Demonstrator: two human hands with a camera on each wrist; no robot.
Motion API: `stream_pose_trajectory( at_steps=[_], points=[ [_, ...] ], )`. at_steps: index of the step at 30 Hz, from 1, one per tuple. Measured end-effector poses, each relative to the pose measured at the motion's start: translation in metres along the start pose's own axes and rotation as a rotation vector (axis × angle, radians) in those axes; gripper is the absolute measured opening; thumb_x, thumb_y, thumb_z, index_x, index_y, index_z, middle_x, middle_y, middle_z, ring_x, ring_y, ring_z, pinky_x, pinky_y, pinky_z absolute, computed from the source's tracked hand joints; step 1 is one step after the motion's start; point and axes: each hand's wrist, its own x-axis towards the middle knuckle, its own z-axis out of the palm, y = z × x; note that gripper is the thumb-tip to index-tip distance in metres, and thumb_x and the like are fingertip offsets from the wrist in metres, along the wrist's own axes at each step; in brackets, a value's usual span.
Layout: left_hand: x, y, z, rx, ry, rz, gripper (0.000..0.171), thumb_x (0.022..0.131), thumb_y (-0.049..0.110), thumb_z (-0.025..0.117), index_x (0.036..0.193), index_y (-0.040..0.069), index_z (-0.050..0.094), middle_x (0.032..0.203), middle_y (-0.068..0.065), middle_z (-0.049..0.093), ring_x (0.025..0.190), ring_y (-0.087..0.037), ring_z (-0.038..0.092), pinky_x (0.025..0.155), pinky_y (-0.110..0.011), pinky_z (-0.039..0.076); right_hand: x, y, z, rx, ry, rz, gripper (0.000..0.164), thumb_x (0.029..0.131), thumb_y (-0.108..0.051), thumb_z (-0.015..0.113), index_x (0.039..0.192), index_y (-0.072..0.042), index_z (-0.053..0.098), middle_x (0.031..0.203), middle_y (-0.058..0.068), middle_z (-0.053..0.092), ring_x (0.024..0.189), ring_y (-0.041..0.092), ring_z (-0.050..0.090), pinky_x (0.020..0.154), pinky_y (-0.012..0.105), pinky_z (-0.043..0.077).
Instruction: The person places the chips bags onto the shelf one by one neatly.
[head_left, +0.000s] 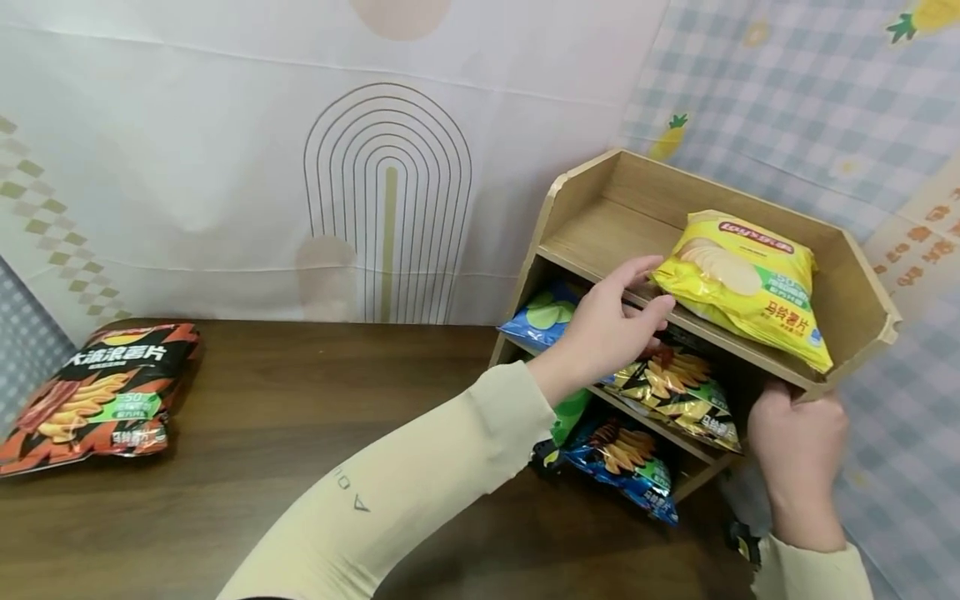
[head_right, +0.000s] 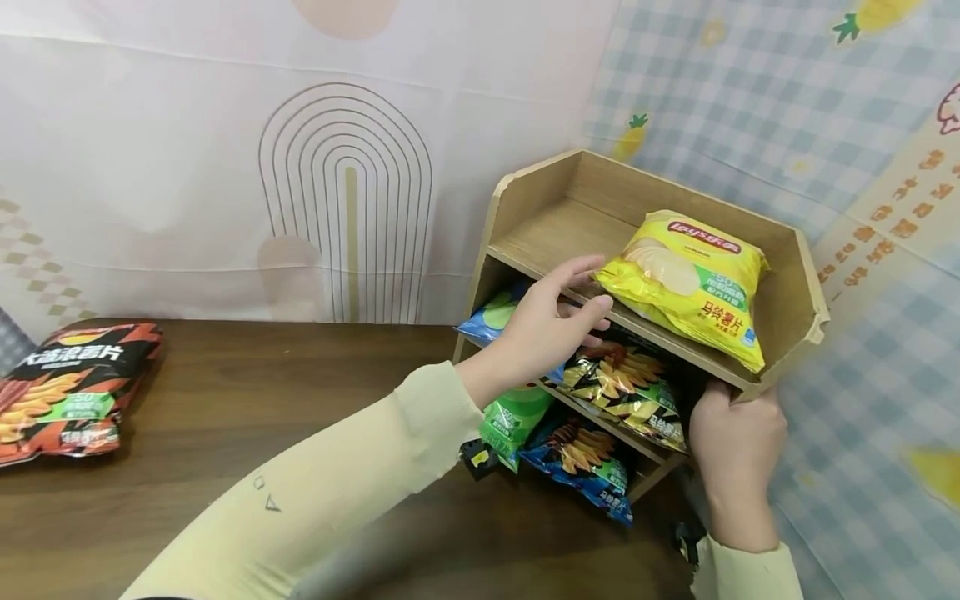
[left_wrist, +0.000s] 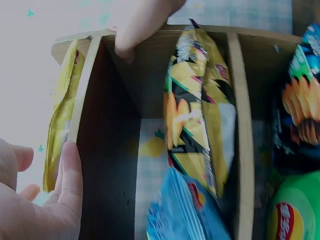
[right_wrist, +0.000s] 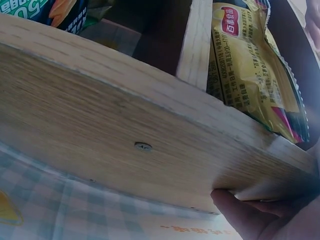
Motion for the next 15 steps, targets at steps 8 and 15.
stream_pose_trajectory(
  at_steps=[8, 15],
  points=[
    [-0.029, -0.014, -0.037, 0.285, -0.106, 0.186, 0.05, 0.099, 0.033, 0.056, 0.146, 0.022, 0.041, 0.139, 0.006, 0.047, 0.095, -0.002, 0.058, 0.078, -0.018, 0.05, 0.001, 0.001, 0.001, -0.008, -0.003, -0.009, 0.023, 0.086, -0.017, 0.04, 0.077, 0.002, 0.05, 0.077, 0.035, 0.052, 0.061, 0.041, 0.04, 0.041, 0.042, 0.026],
    [-0.062, -0.035, -0.075, 0.539, -0.158, 0.21, 0.054, 0.097, 0.038, 0.056, 0.146, 0.022, 0.04, 0.145, 0.005, 0.041, 0.103, -0.006, 0.059, 0.084, -0.021, 0.05, 0.002, 0.002, 0.003, -0.007, 0.015, -0.029, 0.029, 0.085, -0.015, 0.041, 0.09, 0.009, 0.056, 0.088, 0.041, 0.055, 0.067, 0.049, 0.046, 0.044, 0.053, 0.029]
  ],
)
